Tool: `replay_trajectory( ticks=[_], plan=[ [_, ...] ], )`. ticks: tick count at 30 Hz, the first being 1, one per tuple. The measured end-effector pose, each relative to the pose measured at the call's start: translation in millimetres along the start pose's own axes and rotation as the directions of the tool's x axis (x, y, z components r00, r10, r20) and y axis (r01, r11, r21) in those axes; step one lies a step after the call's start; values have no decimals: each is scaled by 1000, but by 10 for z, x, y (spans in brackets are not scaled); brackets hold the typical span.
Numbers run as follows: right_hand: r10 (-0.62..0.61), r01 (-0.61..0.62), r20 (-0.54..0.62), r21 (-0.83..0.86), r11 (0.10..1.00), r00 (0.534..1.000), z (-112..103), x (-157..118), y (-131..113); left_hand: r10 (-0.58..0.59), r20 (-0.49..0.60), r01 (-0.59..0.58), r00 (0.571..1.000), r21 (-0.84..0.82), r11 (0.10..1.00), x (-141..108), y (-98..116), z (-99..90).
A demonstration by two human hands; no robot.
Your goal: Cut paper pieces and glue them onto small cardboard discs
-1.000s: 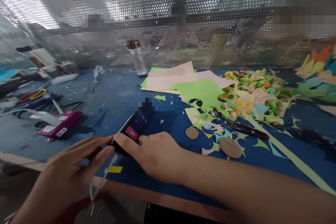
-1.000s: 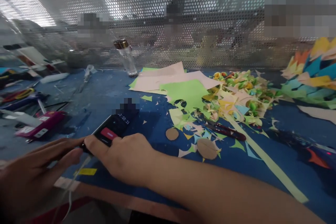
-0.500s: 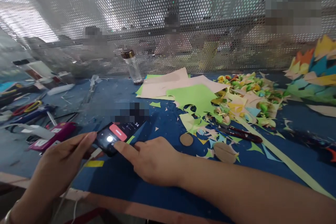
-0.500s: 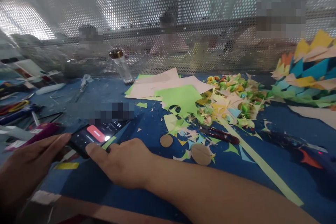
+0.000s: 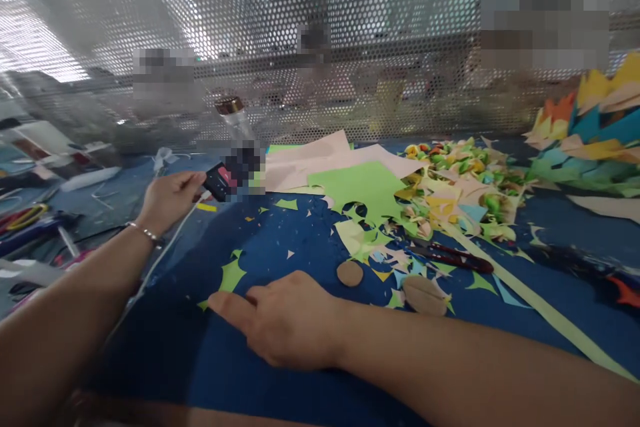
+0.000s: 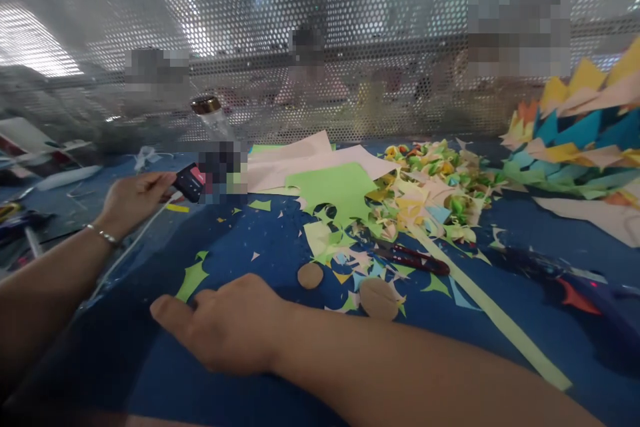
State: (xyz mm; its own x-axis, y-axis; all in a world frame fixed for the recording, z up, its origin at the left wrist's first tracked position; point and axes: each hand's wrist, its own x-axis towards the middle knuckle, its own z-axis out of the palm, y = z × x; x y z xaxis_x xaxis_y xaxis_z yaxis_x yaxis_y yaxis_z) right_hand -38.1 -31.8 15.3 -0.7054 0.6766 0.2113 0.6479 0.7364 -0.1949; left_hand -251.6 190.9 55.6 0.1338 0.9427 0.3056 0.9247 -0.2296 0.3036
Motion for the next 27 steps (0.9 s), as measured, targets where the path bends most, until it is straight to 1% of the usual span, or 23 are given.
replay_trajectory(
  ticks=[3,6,9,12,14,15,17,19,21,22,23,24,25,26,27],
  plan=[
    [1,-1,4,25,1000,1000,4,12,24,10,-3,-10,1000,8,1000,252,37,145],
    [17,-17,10,58,998,1000,2,20,42,12,-16,-12,1000,7,1000,429,81,232],
    [28,-28,6,78,997,1000,-3,20,49,12,10,-12,1000,-13,1000,556,118,272],
    [34,-35,7,84,996,999,-16,21,47,6,28,-5,1000,-20,1000,607,145,272],
    [36,-38,24,89,995,999,-32,23,44,-2,27,3,1000,-28,1000,583,170,249],
    [36,-39,34,89,995,999,-41,23,43,-10,9,10,1000,-31,999,553,193,230],
    [34,-37,42,78,996,999,-58,20,40,-33,-81,30,996,-36,999,457,273,180],
    [35,-36,31,50,998,999,-73,7,32,-47,-223,38,974,-42,998,320,420,119],
    [21,-21,5,12,1000,1000,-93,-14,14,-11,-313,-12,950,-71,997,151,641,65],
    [9,-9,-8,-11,1000,1000,-108,-27,-1,72,-323,-114,944,-114,987,56,774,47],
    [-8,7,-18,-35,999,1000,-129,-40,-21,147,-289,-194,946,-143,970,-45,918,40],
    [-28,27,-21,-60,998,999,-157,-54,-45,223,-186,-251,957,-140,958,-150,1066,47],
    [-47,45,-19,-85,995,999,-193,-70,-73,296,-42,-299,954,-133,945,-259,1215,67],
    [-62,61,-13,-109,992,998,-238,-89,-104,362,69,-349,930,-150,925,-369,1360,102],
    [-70,68,-10,-130,989,998,-293,-114,-133,422,143,-397,895,-175,901,-479,1497,148]
  ],
)
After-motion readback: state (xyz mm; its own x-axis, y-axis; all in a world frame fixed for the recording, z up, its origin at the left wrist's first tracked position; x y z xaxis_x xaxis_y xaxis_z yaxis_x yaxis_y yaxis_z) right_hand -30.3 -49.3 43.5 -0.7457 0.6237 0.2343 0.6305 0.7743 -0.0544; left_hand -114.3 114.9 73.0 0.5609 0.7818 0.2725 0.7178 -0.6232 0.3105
